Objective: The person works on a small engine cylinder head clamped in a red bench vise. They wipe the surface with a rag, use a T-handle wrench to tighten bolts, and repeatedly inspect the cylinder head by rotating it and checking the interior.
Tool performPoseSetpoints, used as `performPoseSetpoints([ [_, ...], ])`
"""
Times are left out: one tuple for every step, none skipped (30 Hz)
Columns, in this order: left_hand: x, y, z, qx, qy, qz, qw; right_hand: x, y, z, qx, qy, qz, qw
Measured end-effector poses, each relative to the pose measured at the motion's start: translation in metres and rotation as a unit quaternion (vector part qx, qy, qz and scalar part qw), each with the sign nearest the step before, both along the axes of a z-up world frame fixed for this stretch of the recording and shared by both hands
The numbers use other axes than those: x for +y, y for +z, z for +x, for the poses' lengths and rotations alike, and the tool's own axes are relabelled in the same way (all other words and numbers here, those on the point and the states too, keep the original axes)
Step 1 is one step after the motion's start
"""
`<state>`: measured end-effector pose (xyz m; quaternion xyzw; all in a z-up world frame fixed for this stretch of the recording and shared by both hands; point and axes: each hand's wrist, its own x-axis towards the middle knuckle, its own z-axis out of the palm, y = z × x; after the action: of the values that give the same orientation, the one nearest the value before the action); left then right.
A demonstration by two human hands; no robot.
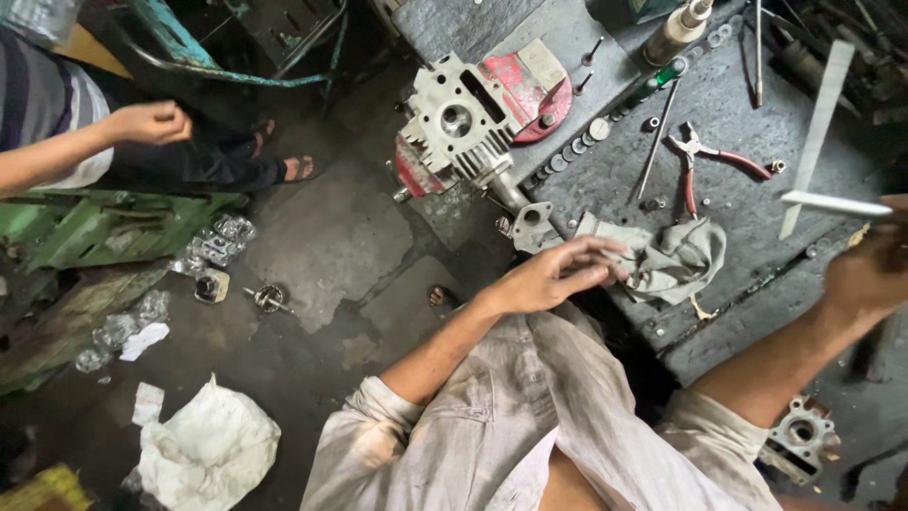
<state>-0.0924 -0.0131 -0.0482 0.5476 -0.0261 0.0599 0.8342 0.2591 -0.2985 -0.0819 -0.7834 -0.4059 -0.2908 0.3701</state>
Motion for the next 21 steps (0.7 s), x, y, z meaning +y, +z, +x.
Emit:
performPoseSetpoints([
  [0.002,0.005,-0.005,-0.013,0.026,-0.061,0.998,0.017,0.02,-0.026,-0.032,0.044,0.011,0.998],
  [0.005,0.011,-0.012,-0.026,0.053,-0.119,0.991,0.037,0.038,-0.054,-0.054,0.089,0.011,0.994],
  [0.01,0.015,-0.019,-0.039,0.078,-0.178,0.98,0.057,0.057,-0.085,-0.065,0.134,0.003,0.989],
  [0.013,0.019,-0.028,-0.072,0.113,-0.171,0.976,0.077,0.073,-0.118,-0.065,0.177,-0.015,0.982],
  [0.019,0.021,-0.039,-0.105,0.147,-0.165,0.97,0.096,0.087,-0.15,-0.041,0.212,-0.037,0.976],
  [0.024,0.023,-0.049,-0.137,0.181,-0.157,0.961,0.115,0.098,-0.182,-0.017,0.248,-0.057,0.967],
  [0.026,0.024,-0.061,-0.121,0.199,-0.196,0.953,0.137,0.107,-0.207,0.004,0.279,-0.066,0.958],
  [0.027,0.024,-0.072,-0.107,0.218,-0.233,0.942,0.158,0.113,-0.226,0.024,0.313,-0.074,0.946],
  [0.028,0.023,-0.085,-0.091,0.236,-0.27,0.929,0.176,0.116,-0.248,0.03,0.308,-0.07,0.948],
  [0.026,0.021,-0.098,-0.065,0.254,-0.186,0.947,0.191,0.116,-0.267,0.037,0.306,-0.067,0.949],
  [0.023,0.017,-0.111,-0.037,0.271,-0.102,0.956,0.202,0.114,-0.284,0.039,0.3,-0.057,0.951],
  [0.021,0.012,-0.124,-0.008,0.291,-0.017,0.957,0.21,0.11,-0.3,0.041,0.299,-0.046,0.952],
  [0.018,0.006,-0.137,0.01,0.27,-0.048,0.962,0.215,0.106,-0.311,0.043,0.297,-0.035,0.953],
  [0.013,-0.001,-0.15,0.03,0.251,-0.08,0.964,0.216,0.102,-0.318,0.039,0.313,-0.052,0.948],
  [0.01,-0.009,-0.163,0.049,0.231,-0.113,0.965,0.215,0.096,-0.325,0.035,0.329,-0.069,0.941],
  [0.01,-0.018,-0.173,0.069,0.204,-0.169,0.962,0.213,0.09,-0.329,0.028,0.343,-0.085,0.935],
  [0.011,-0.027,-0.183,0.087,0.176,-0.224,0.955,0.21,0.084,-0.329,0.011,0.346,-0.066,0.936],
  [0.013,-0.035,-0.191,0.105,0.142,-0.278,0.944,0.205,0.078,-0.325,-0.005,0.345,-0.048,0.937],
  [0.015,-0.043,-0.195,0.077,0.163,-0.303,0.936,0.202,0.071,-0.315,0.023,0.299,-0.023,0.954],
  [0.015,-0.05,-0.2,0.05,0.179,-0.331,0.925,0.195,0.065,-0.303,0.051,0.249,0.0,0.967],
  [0.016,-0.057,-0.205,0.023,0.195,-0.357,0.913,0.187,0.059,-0.285,0.151,0.203,-0.017,0.967],
])
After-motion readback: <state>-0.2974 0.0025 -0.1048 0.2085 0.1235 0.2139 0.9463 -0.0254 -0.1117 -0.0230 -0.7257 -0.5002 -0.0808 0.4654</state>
